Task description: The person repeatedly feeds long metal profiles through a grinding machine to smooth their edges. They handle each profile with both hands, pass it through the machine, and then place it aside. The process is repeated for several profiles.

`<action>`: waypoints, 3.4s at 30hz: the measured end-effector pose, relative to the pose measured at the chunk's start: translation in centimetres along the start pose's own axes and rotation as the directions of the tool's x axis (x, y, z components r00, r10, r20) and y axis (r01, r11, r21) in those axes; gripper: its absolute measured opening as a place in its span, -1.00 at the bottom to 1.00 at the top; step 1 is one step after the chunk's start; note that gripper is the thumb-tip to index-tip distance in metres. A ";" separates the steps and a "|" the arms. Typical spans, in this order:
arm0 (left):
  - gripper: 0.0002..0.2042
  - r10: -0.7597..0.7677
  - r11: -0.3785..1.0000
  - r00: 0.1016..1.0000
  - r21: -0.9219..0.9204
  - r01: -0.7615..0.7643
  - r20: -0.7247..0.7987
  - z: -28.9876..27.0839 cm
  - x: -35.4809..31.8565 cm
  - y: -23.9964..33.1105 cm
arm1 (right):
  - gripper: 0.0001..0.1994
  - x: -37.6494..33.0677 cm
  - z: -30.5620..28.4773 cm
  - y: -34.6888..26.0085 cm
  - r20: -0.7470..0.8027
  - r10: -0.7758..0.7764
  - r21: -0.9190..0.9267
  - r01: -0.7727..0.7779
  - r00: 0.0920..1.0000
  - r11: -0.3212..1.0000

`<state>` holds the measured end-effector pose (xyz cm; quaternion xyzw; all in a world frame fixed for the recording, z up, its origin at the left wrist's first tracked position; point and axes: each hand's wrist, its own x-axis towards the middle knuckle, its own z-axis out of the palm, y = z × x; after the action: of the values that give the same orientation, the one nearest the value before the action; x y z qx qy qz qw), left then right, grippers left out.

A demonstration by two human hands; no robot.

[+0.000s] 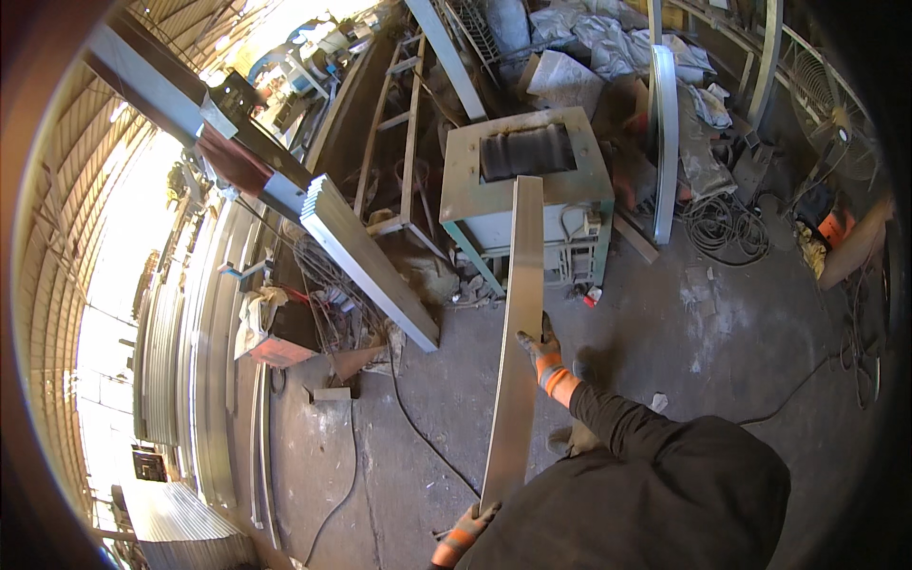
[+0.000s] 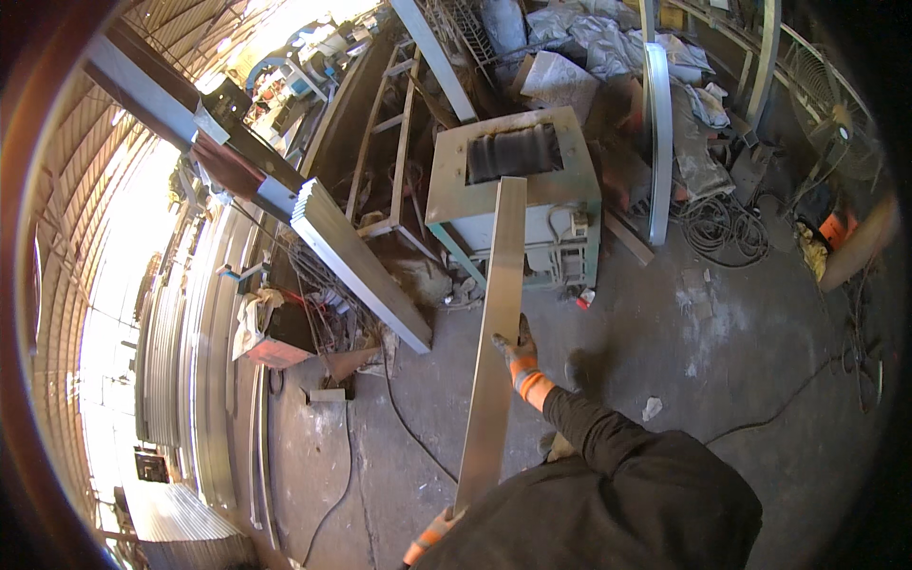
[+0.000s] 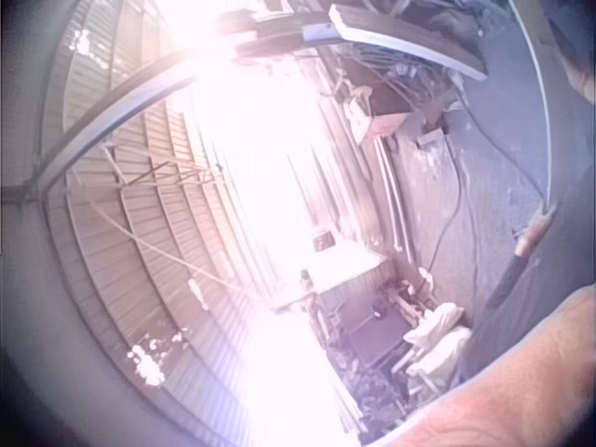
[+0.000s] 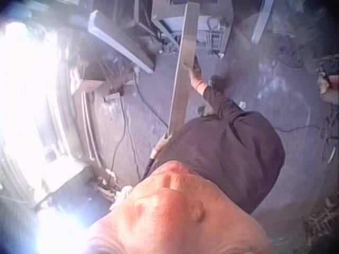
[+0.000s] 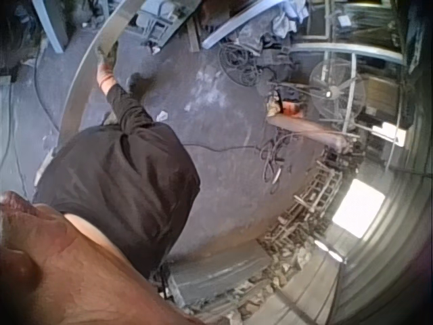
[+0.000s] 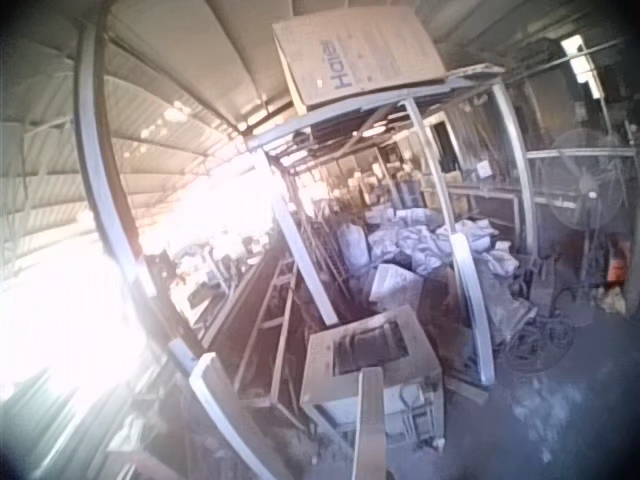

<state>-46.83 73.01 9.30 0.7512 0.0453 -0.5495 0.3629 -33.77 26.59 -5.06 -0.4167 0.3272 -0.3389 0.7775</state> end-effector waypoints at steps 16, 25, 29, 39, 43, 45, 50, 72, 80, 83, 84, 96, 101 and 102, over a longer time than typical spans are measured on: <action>-0.36 0.387 0.921 0.882 0.158 -0.356 -0.268 2.7 30.1 39.5 | -0.18 46.1 12.8 -14.4 0.411 -0.227 -0.874 0.311 0.883 -0.373; -0.34 0.368 0.930 0.899 0.111 -0.351 -0.236 8.2 50.9 66.1 | -0.25 80.7 13.8 -16.7 0.289 -0.304 -0.896 0.144 0.908 -0.420; -0.35 0.403 0.915 0.886 0.098 -0.390 -0.229 9.0 54.4 69.9 | -0.32 84.8 12.5 -17.1 0.465 -0.388 -0.845 0.266 0.796 -0.465; -0.35 0.302 0.952 0.930 0.121 -0.282 -0.210 7.4 45.2 54.0 | -0.31 66.3 11.8 -14.8 0.376 -0.229 -0.862 0.249 0.898 -0.441; -0.34 0.351 0.935 0.908 0.138 -0.327 -0.230 6.5 39.2 43.8 | -0.30 54.6 11.2 -12.6 0.349 -0.181 -0.885 0.260 0.919 -0.386; -0.35 0.363 0.929 0.905 0.163 -0.332 -0.221 5.8 36.4 38.0 | -0.30 48.1 10.5 -10.7 0.361 -0.219 -0.889 0.263 0.907 -0.375; -0.39 0.325 0.935 0.922 0.219 -0.280 -0.212 3.9 30.2 23.7 | -0.29 33.4 9.4 -6.2 0.389 -0.245 -0.881 0.280 0.888 -0.381; -0.19 0.440 0.893 0.887 0.170 -0.416 -0.141 -4.8 16.2 19.9 | -0.32 22.0 6.4 -2.9 0.197 0.130 0.265 -0.181 0.972 0.947; -0.45 0.245 0.969 0.961 0.069 -0.238 -0.132 1.6 29.1 37.3 | -0.16 42.8 7.9 -9.8 0.344 -0.406 -0.810 0.486 0.847 0.328; -0.41 0.508 0.825 0.852 0.358 -0.438 -0.128 3.1 35.8 46.9 | -0.30 54.4 11.2 -12.1 0.529 -0.302 -0.846 0.466 0.793 -0.258; -0.40 0.612 0.720 0.785 0.476 -0.505 -0.094 3.6 37.6 49.9 | -0.21 57.7 12.1 -12.5 0.477 -0.249 -0.871 0.417 0.843 -0.261; -0.40 0.424 0.889 0.888 -0.108 -0.446 -0.176 12.0 54.9 67.6 | -0.30 80.5 11.4 -15.8 0.462 -0.330 -0.825 0.262 0.823 -0.501; -0.40 0.356 0.932 0.919 -0.001 -0.362 -0.169 10.3 51.9 61.0 | -0.31 73.1 11.5 -14.7 0.444 -0.317 -0.830 0.252 0.838 -0.497; -0.45 0.347 0.934 0.924 -0.031 -0.356 -0.162 10.1 50.6 59.3 | -0.28 71.1 11.6 -14.4 0.415 -0.263 -0.848 0.266 0.871 -0.459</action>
<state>-7.35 6.83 -6.15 0.7762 -0.0458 -0.4142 0.4731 11.32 -31.43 -3.55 -0.9341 0.3400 -0.1065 -0.0213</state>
